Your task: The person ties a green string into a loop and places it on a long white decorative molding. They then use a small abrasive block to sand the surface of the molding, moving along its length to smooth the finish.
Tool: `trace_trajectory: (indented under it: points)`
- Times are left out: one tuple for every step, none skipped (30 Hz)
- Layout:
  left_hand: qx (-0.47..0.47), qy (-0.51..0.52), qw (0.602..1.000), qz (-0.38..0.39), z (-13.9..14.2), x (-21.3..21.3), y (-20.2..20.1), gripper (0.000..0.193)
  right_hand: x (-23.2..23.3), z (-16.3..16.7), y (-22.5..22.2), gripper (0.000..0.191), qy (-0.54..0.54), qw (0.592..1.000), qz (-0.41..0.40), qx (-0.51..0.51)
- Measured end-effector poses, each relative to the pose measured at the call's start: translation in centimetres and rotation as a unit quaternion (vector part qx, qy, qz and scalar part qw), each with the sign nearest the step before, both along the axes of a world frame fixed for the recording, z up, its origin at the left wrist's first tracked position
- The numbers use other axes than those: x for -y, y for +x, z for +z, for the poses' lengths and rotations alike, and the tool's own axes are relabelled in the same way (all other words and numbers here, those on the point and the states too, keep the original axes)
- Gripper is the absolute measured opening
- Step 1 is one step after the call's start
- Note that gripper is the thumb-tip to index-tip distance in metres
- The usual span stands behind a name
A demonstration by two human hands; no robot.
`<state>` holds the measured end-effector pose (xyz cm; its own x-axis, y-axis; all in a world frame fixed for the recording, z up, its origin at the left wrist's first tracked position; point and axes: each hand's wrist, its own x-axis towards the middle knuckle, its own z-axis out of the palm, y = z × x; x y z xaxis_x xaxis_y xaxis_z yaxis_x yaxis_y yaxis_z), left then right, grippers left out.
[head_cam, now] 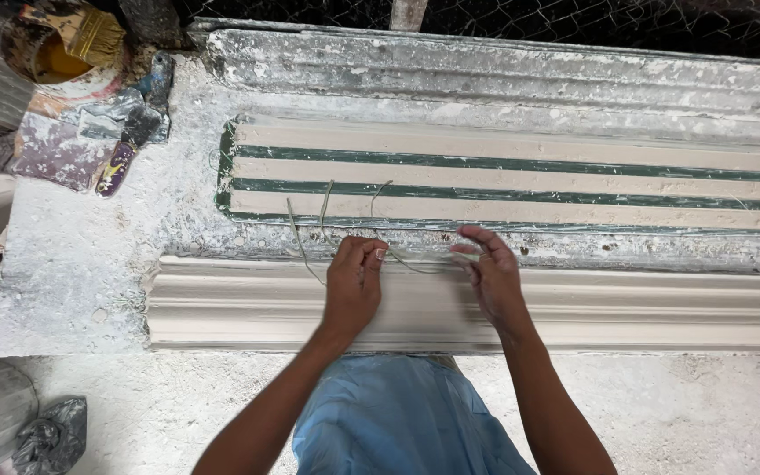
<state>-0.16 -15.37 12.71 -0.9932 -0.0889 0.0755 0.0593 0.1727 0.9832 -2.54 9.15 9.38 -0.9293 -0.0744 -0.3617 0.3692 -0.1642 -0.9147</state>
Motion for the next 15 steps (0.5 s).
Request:
trace_trajectory:
  points:
    - [0.006,0.042,0.999,0.015,-0.4,-0.9,0.1,0.017,0.8,-0.4,0.1,0.038,-0.007,0.999,-0.035,-0.011]
    - [0.013,0.083,0.996,0.029,-0.8,-1.8,0.2,0.017,1.8,-0.7,0.5,0.039,0.048,0.998,0.03,-0.039]
    - [0.021,0.126,0.991,0.041,-1.0,-2.7,0.3,0.018,3.0,-0.8,1.3,0.04,0.103,0.988,0.093,-0.067]
    - [0.022,0.137,0.99,0.039,-1.2,-3.5,0.4,0.017,4.2,-0.6,1.9,0.042,0.158,0.97,0.156,-0.094]
    - [0.023,0.148,0.988,0.037,-1.4,-4.2,0.5,0.016,5.3,-0.5,2.2,0.041,0.143,0.975,0.127,-0.116]
    - [0.025,0.158,0.987,0.035,-1.5,-4.7,0.7,0.016,6.3,-0.2,2.4,0.04,0.127,0.977,0.099,-0.139]
    - [0.023,0.138,0.989,0.036,-1.7,-5.1,0.9,0.015,6.9,0.1,2.4,0.039,0.11,0.978,0.071,-0.162]
    - [0.02,0.119,0.992,0.038,-1.7,-5.4,1.1,0.015,7.2,0.5,2.2,0.037,0.103,0.982,0.048,-0.148]
    - [0.018,0.099,0.994,0.04,-1.8,-5.4,1.2,0.015,7.3,0.8,2.0,0.037,0.096,0.986,0.026,-0.134]
    - [0.025,0.081,0.996,0.029,-1.9,-5.4,1.4,0.014,7.2,1.0,1.7,0.037,0.089,0.989,0.004,-0.119]
    - [0.031,0.064,0.997,0.018,-1.9,-5.2,1.6,0.014,7.0,1.2,1.5,0.037,0.1,0.989,0.012,-0.112]
    - [0.036,0.048,0.998,0.009,-1.9,-4.9,1.7,0.013,6.8,1.3,1.3,0.037,0.112,0.988,0.021,-0.105]
    - [0.0,0.009,1.0,-0.008,-1.9,-4.5,1.8,0.012,6.5,1.3,1.1,0.037,0.124,0.987,0.029,-0.098]
    - [-0.035,-0.03,0.999,-0.024,-1.7,-4.2,1.9,0.011,6.3,1.2,1.1,0.037,0.126,0.988,0.03,-0.085]
    - [-0.071,-0.069,0.994,-0.039,-1.5,-3.8,2.0,0.01,6.2,1.2,1.1,0.037,0.128,0.989,0.031,-0.073]
